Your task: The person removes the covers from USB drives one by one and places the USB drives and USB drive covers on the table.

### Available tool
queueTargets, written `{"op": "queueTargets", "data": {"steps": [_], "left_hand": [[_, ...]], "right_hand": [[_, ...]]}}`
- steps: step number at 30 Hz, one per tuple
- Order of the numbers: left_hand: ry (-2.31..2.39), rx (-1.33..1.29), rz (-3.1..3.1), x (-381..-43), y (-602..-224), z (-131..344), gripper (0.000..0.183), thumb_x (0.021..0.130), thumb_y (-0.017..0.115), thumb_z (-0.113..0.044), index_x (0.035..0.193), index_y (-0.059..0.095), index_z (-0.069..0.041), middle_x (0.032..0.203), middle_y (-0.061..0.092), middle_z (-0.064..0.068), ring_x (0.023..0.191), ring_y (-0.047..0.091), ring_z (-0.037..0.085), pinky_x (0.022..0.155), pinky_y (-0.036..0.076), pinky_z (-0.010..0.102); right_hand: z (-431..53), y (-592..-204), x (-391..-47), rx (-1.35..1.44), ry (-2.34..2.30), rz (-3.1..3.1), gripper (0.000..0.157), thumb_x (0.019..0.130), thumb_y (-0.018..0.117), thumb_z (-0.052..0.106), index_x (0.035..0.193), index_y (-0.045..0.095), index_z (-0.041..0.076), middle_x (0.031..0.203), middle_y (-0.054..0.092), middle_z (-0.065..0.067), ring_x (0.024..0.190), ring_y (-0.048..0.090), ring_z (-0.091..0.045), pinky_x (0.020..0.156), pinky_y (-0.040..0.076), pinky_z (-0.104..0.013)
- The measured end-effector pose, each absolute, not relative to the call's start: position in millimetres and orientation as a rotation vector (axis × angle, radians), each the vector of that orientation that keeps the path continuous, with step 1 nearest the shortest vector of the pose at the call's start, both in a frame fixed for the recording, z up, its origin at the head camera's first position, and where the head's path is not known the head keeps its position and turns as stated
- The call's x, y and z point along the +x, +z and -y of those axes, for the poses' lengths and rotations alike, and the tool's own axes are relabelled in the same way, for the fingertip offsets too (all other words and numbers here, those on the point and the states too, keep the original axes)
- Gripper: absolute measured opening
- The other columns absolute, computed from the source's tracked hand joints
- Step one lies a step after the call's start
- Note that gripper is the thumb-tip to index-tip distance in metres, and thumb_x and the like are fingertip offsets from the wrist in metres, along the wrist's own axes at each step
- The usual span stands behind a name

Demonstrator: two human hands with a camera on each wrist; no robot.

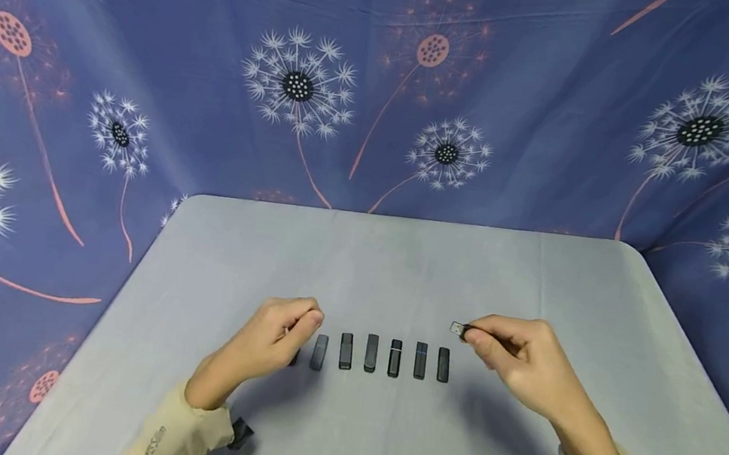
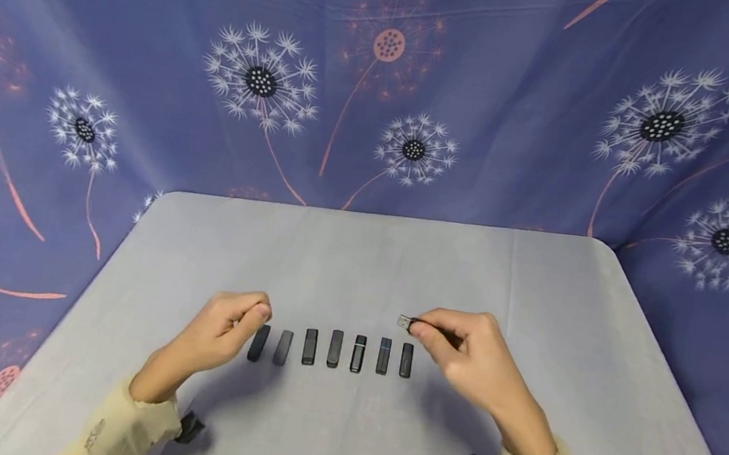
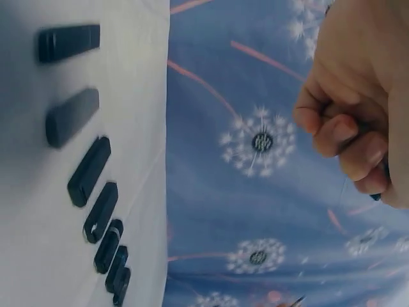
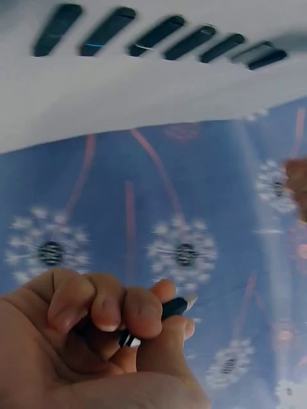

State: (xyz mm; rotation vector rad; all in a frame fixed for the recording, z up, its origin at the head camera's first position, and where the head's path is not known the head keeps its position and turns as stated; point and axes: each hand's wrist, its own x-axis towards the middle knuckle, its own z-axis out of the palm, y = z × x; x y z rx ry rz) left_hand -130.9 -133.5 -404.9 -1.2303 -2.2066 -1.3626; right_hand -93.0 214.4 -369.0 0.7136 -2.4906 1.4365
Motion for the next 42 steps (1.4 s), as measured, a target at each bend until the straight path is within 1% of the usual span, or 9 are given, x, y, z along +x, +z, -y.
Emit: {"op": "queueTargets", "data": {"steps": [4, 10, 15, 19, 24, 29, 33, 38, 42], "left_hand": [[-1.338, -1.278, 2.329, -132, -406, 131, 0.033, 0.106, 0.049, -0.001, 0.077, 0.05, -0.015, 0.063, 0.04, -0.003, 0.06, 0.03, -0.005, 0.053, 0.032, 0.014], [-1.323, -1.255, 2.459, -127, -408, 137, 0.028, 0.108, 0.046, -0.003, 0.092, 0.064, -0.016, 0.08, 0.059, -0.007, 0.07, 0.048, 0.0, 0.065, 0.049, 0.022], [-1.293, -1.247, 2.5, -129, -406, 144, 0.029, 0.109, 0.046, -0.005, 0.101, 0.068, -0.021, 0.092, 0.065, -0.009, 0.078, 0.056, 0.004, 0.073, 0.052, 0.025], [-1.271, -1.247, 2.481, -130, -406, 149, 0.028, 0.107, 0.049, -0.004, 0.114, 0.072, -0.02, 0.107, 0.069, -0.006, 0.094, 0.062, 0.006, 0.082, 0.054, 0.027], [-1.317, -1.304, 2.34, -131, -408, 150, 0.028, 0.102, 0.058, -0.001, 0.125, 0.073, -0.009, 0.109, 0.068, -0.001, 0.087, 0.058, 0.007, 0.074, 0.052, 0.023], [-1.44, -1.346, 2.109, -135, -410, 149, 0.023, 0.099, 0.066, -0.004, 0.119, 0.075, 0.003, 0.097, 0.072, 0.008, 0.072, 0.056, 0.009, 0.062, 0.048, 0.017], [-1.481, -1.276, 2.059, -138, -413, 150, 0.019, 0.094, 0.072, -0.003, 0.111, 0.078, 0.003, 0.089, 0.076, 0.012, 0.07, 0.062, 0.011, 0.059, 0.048, 0.016], [-1.495, -1.127, 2.178, -137, -415, 153, 0.022, 0.083, 0.079, 0.006, 0.102, 0.079, -0.006, 0.089, 0.079, 0.006, 0.075, 0.072, 0.014, 0.065, 0.056, 0.021], [-1.447, -1.032, 2.287, -137, -417, 157, 0.022, 0.083, 0.081, 0.003, 0.096, 0.077, -0.014, 0.089, 0.079, -0.001, 0.075, 0.072, 0.012, 0.065, 0.055, 0.02]], "right_hand": [[-204, -370, -96, 0.738, 1.401, 2.57, 0.015, 0.097, 0.069, 0.003, 0.096, 0.078, 0.016, 0.065, 0.059, 0.009, 0.05, 0.045, 0.001, 0.042, 0.04, -0.021], [-201, -375, -96, 0.679, 1.282, 2.658, 0.014, 0.102, 0.064, 0.01, 0.106, 0.076, 0.017, 0.069, 0.054, 0.013, 0.052, 0.041, 0.002, 0.045, 0.04, -0.022], [-205, -374, -95, 0.637, 1.243, 2.673, 0.017, 0.105, 0.06, 0.012, 0.11, 0.073, 0.021, 0.077, 0.062, 0.011, 0.062, 0.051, -0.001, 0.05, 0.042, -0.024], [-207, -374, -97, 0.627, 1.232, 2.624, 0.018, 0.103, 0.063, 0.009, 0.108, 0.075, 0.022, 0.089, 0.07, 0.011, 0.068, 0.054, -0.004, 0.054, 0.044, -0.023], [-209, -376, -99, 0.657, 1.234, 2.529, 0.02, 0.098, 0.068, 0.001, 0.106, 0.077, 0.017, 0.1, 0.07, 0.008, 0.074, 0.054, -0.005, 0.06, 0.045, -0.019], [-211, -379, -100, 0.637, 1.229, 2.534, 0.02, 0.097, 0.069, 0.002, 0.108, 0.078, 0.015, 0.101, 0.069, 0.008, 0.072, 0.052, -0.004, 0.059, 0.043, -0.019], [-211, -380, -100, 0.597, 1.219, 2.545, 0.02, 0.096, 0.071, 0.003, 0.109, 0.079, 0.016, 0.099, 0.07, 0.007, 0.067, 0.05, -0.005, 0.056, 0.042, -0.02], [-211, -380, -101, 0.531, 1.229, 2.546, 0.022, 0.094, 0.074, 0.006, 0.107, 0.079, 0.022, 0.093, 0.07, 0.008, 0.062, 0.048, -0.007, 0.052, 0.04, -0.022], [-212, -381, -103, 0.503, 1.22, 2.539, 0.02, 0.092, 0.077, 0.007, 0.105, 0.08, 0.023, 0.091, 0.07, 0.01, 0.066, 0.049, -0.008, 0.054, 0.039, -0.023]]}}
